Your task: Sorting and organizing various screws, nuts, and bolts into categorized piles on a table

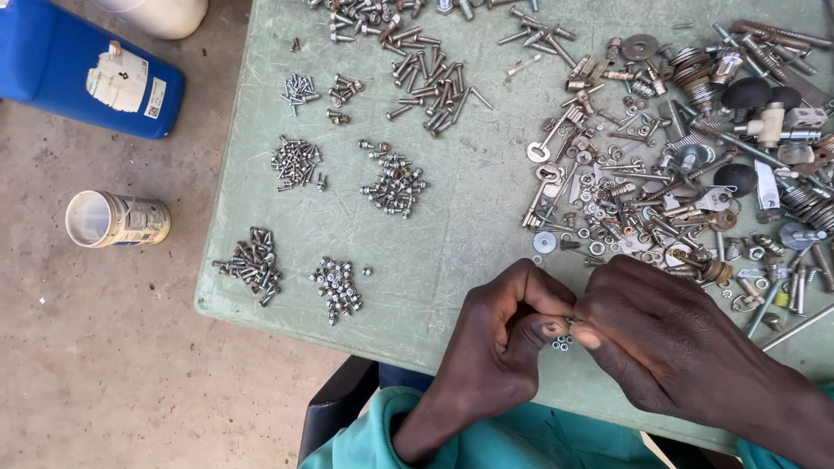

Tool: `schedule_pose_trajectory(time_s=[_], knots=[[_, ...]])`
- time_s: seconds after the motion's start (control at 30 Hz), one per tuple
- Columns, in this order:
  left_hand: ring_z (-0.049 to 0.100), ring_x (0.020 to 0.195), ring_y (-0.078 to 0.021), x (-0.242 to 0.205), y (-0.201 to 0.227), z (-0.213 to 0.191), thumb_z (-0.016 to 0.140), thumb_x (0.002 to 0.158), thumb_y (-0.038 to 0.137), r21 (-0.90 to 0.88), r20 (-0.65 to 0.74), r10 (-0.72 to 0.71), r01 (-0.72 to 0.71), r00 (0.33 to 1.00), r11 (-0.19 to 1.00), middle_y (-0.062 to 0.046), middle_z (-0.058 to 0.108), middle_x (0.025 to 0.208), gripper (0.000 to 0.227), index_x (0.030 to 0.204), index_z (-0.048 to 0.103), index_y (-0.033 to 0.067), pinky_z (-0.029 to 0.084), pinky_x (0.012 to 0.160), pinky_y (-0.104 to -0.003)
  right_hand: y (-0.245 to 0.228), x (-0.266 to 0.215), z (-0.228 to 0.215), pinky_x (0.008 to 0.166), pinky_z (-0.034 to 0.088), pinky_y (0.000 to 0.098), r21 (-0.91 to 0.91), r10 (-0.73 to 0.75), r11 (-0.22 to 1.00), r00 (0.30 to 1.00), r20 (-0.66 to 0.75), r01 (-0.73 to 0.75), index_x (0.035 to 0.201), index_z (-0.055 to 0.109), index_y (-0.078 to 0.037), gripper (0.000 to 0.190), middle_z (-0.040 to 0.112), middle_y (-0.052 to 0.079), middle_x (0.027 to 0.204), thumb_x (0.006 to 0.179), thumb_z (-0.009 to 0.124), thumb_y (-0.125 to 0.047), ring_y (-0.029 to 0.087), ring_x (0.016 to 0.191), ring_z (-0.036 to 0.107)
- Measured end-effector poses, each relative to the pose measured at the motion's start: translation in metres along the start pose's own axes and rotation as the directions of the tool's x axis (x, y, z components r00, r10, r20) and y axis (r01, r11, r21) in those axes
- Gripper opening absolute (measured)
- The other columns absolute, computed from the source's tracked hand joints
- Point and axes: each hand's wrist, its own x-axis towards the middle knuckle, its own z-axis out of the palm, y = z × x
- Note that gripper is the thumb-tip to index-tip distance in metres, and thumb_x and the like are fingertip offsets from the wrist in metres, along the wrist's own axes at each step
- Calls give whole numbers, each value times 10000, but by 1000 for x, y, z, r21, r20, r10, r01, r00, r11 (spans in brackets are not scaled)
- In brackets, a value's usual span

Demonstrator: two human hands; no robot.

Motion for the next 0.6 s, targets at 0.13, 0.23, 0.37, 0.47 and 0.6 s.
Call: schedule_pose_trajectory(time_s=[0.13,0.23,0.37,0.47,0.6], knots=[[572,791,-107,-3,8,9,529,1008,38,75,-78,140,-134,987,988,-2,607,862,115,920,558,107,468,703,-283,-6,-6,8,574,372,387,-5,134,991,987,-88,-135,795,511,-125,307,472,42,706,1037,430,-294,240,617,464],[617,799,-203,-5,7,11,512,933,-13,313,-80,248,-212,965,926,-36,608,912,128,933,518,115,498,702,-345,-8,-10,13,540,330,364,113,304,949,951,-61,-296,746,435,-126,375,406,13,644,1066,401,-320,173,540,408],[622,904,-322,-6,4,11,413,803,-63,501,12,484,-425,875,754,-159,629,1014,224,984,523,10,532,777,-414,-1,-13,15,536,352,315,393,525,761,846,93,-516,729,417,-154,418,359,-47,657,1092,439,-360,92,593,391],[636,875,-340,-9,0,10,441,980,-113,578,43,601,-510,798,636,-194,628,1000,129,957,524,-17,543,796,-416,1,-12,10,471,248,311,796,482,249,783,393,-552,771,565,-57,450,353,4,641,1069,521,-390,112,558,294],[664,892,-271,-8,3,-2,506,957,-79,488,-14,440,-378,898,787,-115,650,996,170,1013,577,64,531,787,-369,-6,-2,-8,528,381,315,368,507,751,836,211,-548,821,604,-151,381,492,-20,629,1039,479,-438,124,566,440]])
